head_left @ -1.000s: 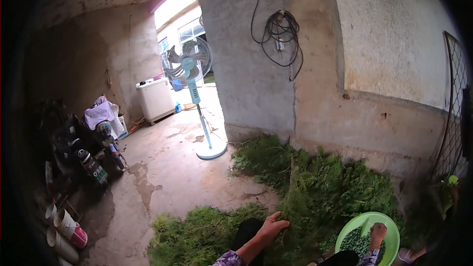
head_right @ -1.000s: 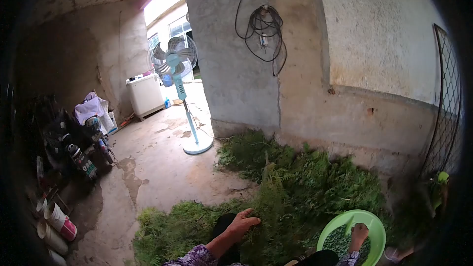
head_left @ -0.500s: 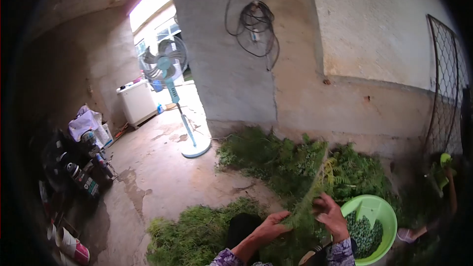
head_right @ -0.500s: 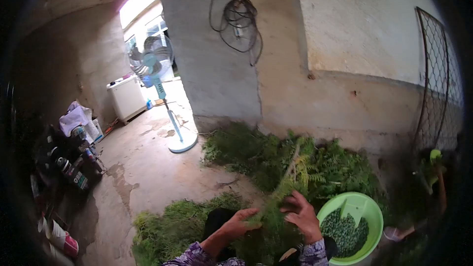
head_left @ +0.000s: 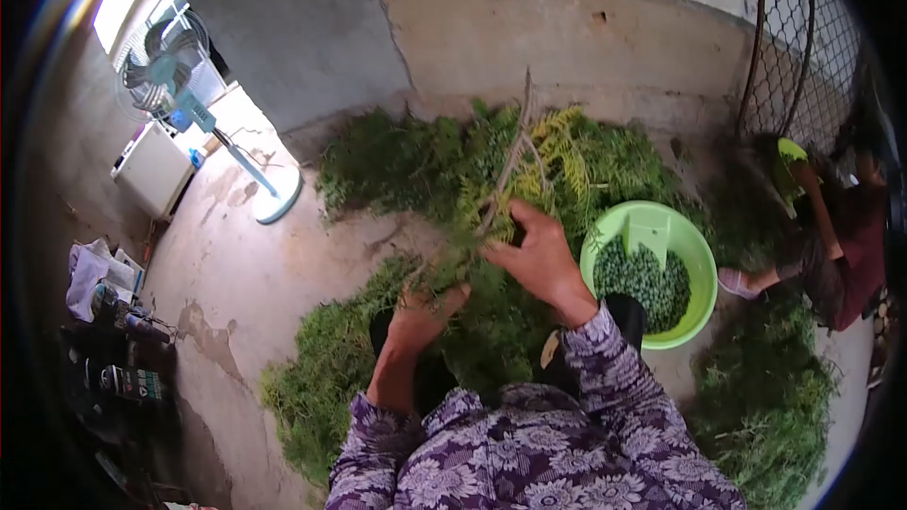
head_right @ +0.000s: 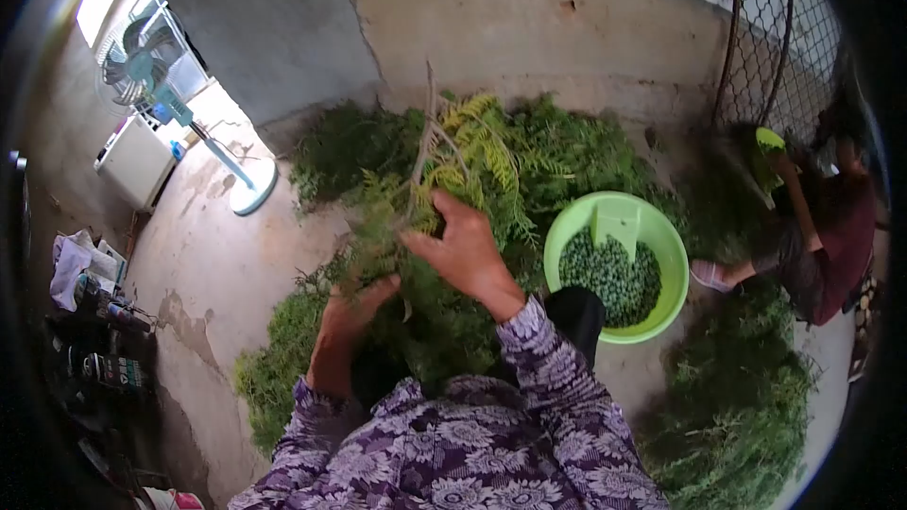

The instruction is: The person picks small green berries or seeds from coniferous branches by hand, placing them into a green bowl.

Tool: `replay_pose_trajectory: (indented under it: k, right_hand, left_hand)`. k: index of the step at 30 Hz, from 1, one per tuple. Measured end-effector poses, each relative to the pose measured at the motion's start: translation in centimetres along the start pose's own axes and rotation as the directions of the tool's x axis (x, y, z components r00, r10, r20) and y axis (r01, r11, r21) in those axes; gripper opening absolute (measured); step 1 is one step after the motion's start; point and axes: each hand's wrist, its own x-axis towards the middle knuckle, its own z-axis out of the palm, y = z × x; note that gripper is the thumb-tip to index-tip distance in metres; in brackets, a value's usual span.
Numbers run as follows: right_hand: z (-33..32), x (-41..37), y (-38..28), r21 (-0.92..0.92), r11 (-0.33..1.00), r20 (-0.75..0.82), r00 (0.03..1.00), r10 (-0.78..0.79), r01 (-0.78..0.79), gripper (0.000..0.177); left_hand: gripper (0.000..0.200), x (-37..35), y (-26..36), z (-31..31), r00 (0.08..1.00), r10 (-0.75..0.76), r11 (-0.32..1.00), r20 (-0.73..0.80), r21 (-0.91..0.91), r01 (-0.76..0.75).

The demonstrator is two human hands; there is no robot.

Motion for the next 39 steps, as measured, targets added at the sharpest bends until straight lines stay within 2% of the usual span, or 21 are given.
replay_pose_trajectory:
  k: [2, 4, 6, 8, 9, 12, 14, 15, 17, 19, 21, 23, 25, 27, 29, 30, 31, 33, 34, 36, 39]
  right_hand:
    - [0.0, -0.4, 0.5, 0.052, 0.996, -0.043, 0.996, -0.072, 0.075, 0.039]
    - [0.1, -0.2, 0.6, -0.161, 0.987, -0.057, 0.998, -0.02, 0.011, 0.046]
    - [0.5, -0.7, 1.9, -0.21, 0.978, -0.084, 0.996, -0.014, -0.004, 0.049]
    - [1.1, -0.6, 2.1, -0.18, 0.983, -0.069, 0.996, -0.059, 0.046, 0.046]
    - [1.3, -0.5, 0.9, -0.193, 0.97, -0.085, 0.983, -0.165, 0.146, 0.042]
    - [1.8, -1.4, -1.1, -0.334, 0.934, -0.004, 0.991, -0.136, 0.127, 0.041]
    - [2.6, -1.2, -1.5, -0.363, 0.917, 0.081, 0.986, -0.145, 0.164, 0.043]
    - [3.2, -1.3, -1.4, -0.342, 0.92, 0.096, 0.981, -0.166, 0.189, 0.043]
    - [4.0, -1.4, -0.9, -0.425, 0.902, 0.166, 0.986, -0.01, 0.081, 0.043]
    - [4.7, -1.4, -0.8, -0.391, 0.897, 0.177, 0.973, -0.148, 0.207, 0.045]
    - [5.1, -1.5, -0.9, -0.48, 0.862, 0.237, 0.97, -0.055, 0.166, 0.046]
    - [5.1, -1.4, -1.8, -0.491, 0.865, 0.264, 0.964, 0.039, 0.099, 0.048]
    - [5.2, -1.6, -1.8, -0.557, 0.812, 0.321, 0.947, 0.016, 0.175, 0.047]
    - [5.6, -2.0, -0.3, -0.523, 0.821, 0.333, 0.942, -0.049, 0.228, 0.045]
    - [5.7, -2.0, -0.3, -0.487, 0.828, 0.345, 0.932, -0.111, 0.279, 0.044]
    - [5.6, -2.0, -1.1, -0.484, 0.84, 0.362, 0.93, -0.062, 0.244, 0.042]
    - [5.5, -2.0, -1.5, -0.482, 0.851, 0.38, 0.925, -0.011, 0.208, 0.04]
    - [5.6, -2.1, -0.8, -0.475, 0.852, 0.412, 0.911, -0.006, 0.22, 0.04]
    - [5.8, -2.1, -0.5, -0.468, 0.852, 0.444, 0.896, -0.002, 0.233, 0.04]
    - [6.1, -2.2, -0.3, -0.488, 0.831, 0.478, 0.878, -0.002, 0.267, 0.038]
    - [7.1, -2.3, -0.1, -0.52, 0.804, 0.544, 0.838, 0.052, 0.288, 0.039]
  left_hand:
    - [0.035, -0.1, -0.1, 0.4, 0.997, -0.074, 0.994, -0.024, 0.08, 0.076]
    - [0.037, 0.0, -1.5, 1.0, 0.995, 0.097, 0.985, -0.038, -0.136, -0.101]
    - [0.049, 0.2, -2.4, 0.5, 0.962, 0.274, 0.918, -0.009, 0.301, -0.259]
    - [0.057, 0.5, -5.2, 1.1, 0.836, 0.548, 0.633, -0.033, 0.669, -0.389]
    - [0.059, 0.2, -5.1, 1.8, 0.864, 0.496, 0.573, -0.079, 0.778, -0.258]
    - [0.058, -0.1, -7.3, 3.2, 0.746, 0.642, 0.495, -0.178, 0.838, -0.227]
    - [0.054, 1.2, -9.0, 3.0, 0.945, 0.131, 0.929, -0.299, 0.371, -0.011]
    - [0.054, 1.6, -10.4, 3.2, 0.935, 0.141, 0.925, -0.327, 0.38, -0.007]
    - [0.057, 2.1, -12.0, 3.2, 0.925, 0.003, 0.887, -0.38, 0.429, 0.173]
    - [0.049, 2.0, -12.3, 3.0, 0.909, -0.009, 0.902, -0.418, 0.388, 0.188]
    - [0.035, 1.4, -11.7, 2.9, 0.949, 0.046, 0.977, -0.311, 0.214, 0.023]
    - [0.032, 1.2, -11.3, 3.0, 0.931, 0.007, 0.963, -0.365, 0.254, 0.092]
    - [0.035, 1.3, -12.3, 3.2, 0.957, -0.219, 0.973, -0.189, 0.025, 0.228]
    - [0.036, 1.3, -13.3, 3.4, 0.963, -0.214, 0.976, -0.165, 0.016, 0.219]
    - [0.036, 0.6, -13.5, 3.9, 0.97, -0.229, 0.953, -0.08, -0.221, 0.207]
    - [0.035, 0.6, -12.6, 3.6, 0.97, -0.234, 0.972, -0.065, -0.054, 0.23]
    - [0.035, 0.8, -13.3, 3.7, 0.97, -0.236, 0.971, -0.063, -0.054, 0.233]
    - [0.031, 1.7, -16.6, 3.9, 1.0, -0.023, 0.881, 0.001, 0.473, 0.02]
    - [0.031, 1.9, -18.4, 4.5, 1.0, -0.024, 0.88, -0.001, 0.474, 0.021]
    - [0.03, 1.8, -19.7, 5.4, 0.868, 0.452, 0.843, -0.206, 0.417, -0.341]
    - [0.03, 2.9, -19.0, 5.5, 0.901, 0.369, 0.901, -0.231, 0.328, -0.284]
